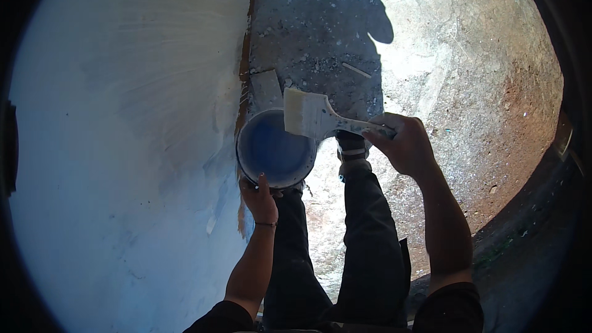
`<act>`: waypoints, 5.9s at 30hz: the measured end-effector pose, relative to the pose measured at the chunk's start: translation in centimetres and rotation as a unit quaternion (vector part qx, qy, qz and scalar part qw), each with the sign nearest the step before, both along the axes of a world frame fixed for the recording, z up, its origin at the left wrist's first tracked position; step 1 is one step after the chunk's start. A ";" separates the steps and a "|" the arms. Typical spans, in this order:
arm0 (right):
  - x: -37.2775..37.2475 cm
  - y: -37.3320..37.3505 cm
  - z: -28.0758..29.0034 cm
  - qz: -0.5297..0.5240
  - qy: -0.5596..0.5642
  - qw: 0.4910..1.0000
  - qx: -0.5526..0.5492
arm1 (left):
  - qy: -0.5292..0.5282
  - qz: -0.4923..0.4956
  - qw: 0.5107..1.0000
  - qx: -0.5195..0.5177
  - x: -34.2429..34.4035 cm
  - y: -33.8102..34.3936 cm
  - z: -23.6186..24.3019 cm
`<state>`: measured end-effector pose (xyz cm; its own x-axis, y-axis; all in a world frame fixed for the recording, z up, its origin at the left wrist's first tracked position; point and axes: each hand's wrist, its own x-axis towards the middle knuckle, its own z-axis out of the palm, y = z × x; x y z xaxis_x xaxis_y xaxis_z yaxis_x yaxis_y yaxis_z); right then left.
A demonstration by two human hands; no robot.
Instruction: The person paints a wall using a brush and a bucket of paint.
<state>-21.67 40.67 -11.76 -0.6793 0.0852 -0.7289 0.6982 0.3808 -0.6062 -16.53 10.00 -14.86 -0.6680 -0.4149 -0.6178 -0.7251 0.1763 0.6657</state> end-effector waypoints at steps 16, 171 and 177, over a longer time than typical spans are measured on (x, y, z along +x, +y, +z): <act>-4.5 -20.5 -18.7 -0.021 0.087 0.996 0.024 | -0.133 -0.070 0.984 -0.094 5.3 -8.3 6.6; 6.8 -2.5 4.8 -0.034 0.115 0.988 0.097 | -0.006 -0.134 0.991 -0.015 2.7 -2.6 5.4; 3.4 -6.8 7.9 0.152 0.156 0.973 0.081 | 0.029 -0.086 0.995 -0.029 -0.2 -1.8 6.1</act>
